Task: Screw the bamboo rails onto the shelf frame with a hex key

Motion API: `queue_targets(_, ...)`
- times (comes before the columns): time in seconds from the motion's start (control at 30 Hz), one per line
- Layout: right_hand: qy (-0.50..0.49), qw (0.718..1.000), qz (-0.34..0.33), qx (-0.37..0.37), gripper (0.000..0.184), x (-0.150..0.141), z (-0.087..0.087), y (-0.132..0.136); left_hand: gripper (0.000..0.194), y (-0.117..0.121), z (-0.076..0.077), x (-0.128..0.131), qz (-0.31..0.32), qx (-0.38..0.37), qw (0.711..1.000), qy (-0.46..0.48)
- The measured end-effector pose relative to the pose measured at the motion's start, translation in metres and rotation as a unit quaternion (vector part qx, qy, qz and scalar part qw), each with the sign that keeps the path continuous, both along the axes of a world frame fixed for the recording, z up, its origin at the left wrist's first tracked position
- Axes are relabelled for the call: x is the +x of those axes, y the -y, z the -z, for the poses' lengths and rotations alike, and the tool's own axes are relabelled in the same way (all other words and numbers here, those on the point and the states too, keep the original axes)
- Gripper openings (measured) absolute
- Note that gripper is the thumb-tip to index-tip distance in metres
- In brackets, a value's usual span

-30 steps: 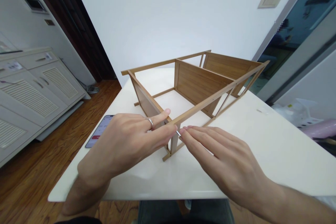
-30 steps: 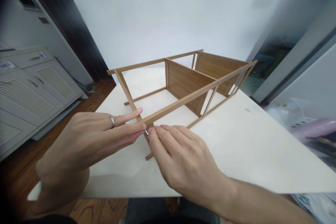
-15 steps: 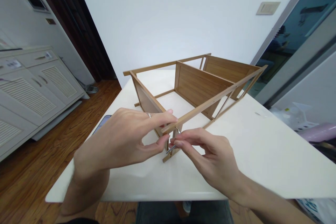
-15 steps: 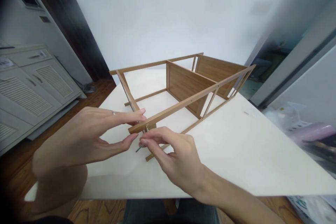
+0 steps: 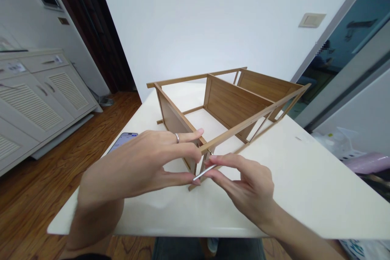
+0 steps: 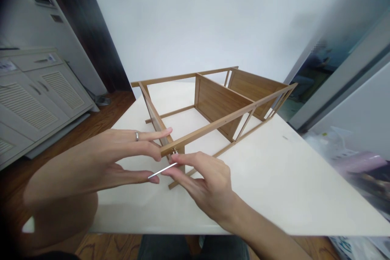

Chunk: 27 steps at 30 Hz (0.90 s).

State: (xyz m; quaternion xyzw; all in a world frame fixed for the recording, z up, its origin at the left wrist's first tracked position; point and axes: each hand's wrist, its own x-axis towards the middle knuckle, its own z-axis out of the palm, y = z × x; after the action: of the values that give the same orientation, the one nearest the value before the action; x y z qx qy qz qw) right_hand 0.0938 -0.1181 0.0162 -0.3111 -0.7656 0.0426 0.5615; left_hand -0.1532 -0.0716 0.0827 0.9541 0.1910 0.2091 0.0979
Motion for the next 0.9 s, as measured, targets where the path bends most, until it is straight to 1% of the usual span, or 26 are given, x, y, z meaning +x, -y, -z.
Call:
queue_targets(0.07,0.022,0.999,0.023,0.034,0.014,-0.001,-0.003,-0.001,0.016,-0.002,0.0,0.001,0.004,0.004,1.0,0.006)
queue_targets(0.13,0.048,0.995,0.048,0.071,0.011,-0.002,-0.005,-0.002,0.018,-0.003,0.001,0.002,-0.006,0.011,1.0,0.016)
queue_targets(0.17,0.061,0.992,0.065,0.088,0.012,-0.004,-0.006,-0.003,0.022,-0.004,0.001,0.002,-0.017,0.014,1.0,0.023)
queue_targets(0.23,0.067,0.987,0.107,0.102,0.021,-0.006,-0.007,-0.005,0.034,-0.005,0.003,0.003,-0.044,0.014,0.998,0.035)
queue_targets(0.3,0.031,0.989,0.12,0.085,0.035,-0.009,-0.006,-0.007,0.039,-0.005,0.005,0.003,-0.072,0.01,0.997,0.039)
queue_targets(0.37,-0.015,0.995,0.091,0.048,0.053,-0.009,-0.003,-0.008,0.037,-0.005,0.007,0.003,-0.089,0.02,0.995,0.035)
queue_targets(0.4,-0.032,0.996,0.072,0.032,0.058,-0.009,-0.002,-0.009,0.035,-0.005,0.008,0.004,-0.096,0.031,0.994,0.034)
queue_targets(0.43,-0.042,0.997,0.057,0.02,0.058,-0.007,0.0,-0.009,0.034,-0.005,0.008,0.004,-0.102,0.04,0.993,0.034)
queue_targets(0.5,-0.043,0.998,0.048,-0.003,0.045,-0.004,0.003,-0.007,0.036,-0.004,0.007,0.005,-0.103,0.054,0.993,0.037)
queue_targets(0.57,-0.036,0.998,0.048,-0.019,0.033,0.0,0.007,-0.005,0.034,-0.005,0.005,0.006,-0.089,0.063,0.993,0.045)
queue_targets(0.67,-0.01,0.998,0.056,-0.024,0.03,0.005,0.009,0.0,0.027,-0.006,0.003,0.007,-0.066,0.089,0.992,0.053)
queue_targets(0.77,0.029,0.996,0.086,-0.012,0.022,0.007,0.008,0.002,0.027,-0.007,0.004,0.007,-0.084,0.113,0.989,0.05)
queue_targets(0.83,0.049,0.994,0.095,0.006,0.014,0.007,0.004,0.002,0.03,-0.006,0.006,0.007,-0.1,0.12,0.987,0.046)
queue_targets(0.9,0.06,0.993,0.1,0.023,0.01,0.007,0.0,0.001,0.036,-0.004,0.007,0.007,-0.117,0.126,0.984,0.048)
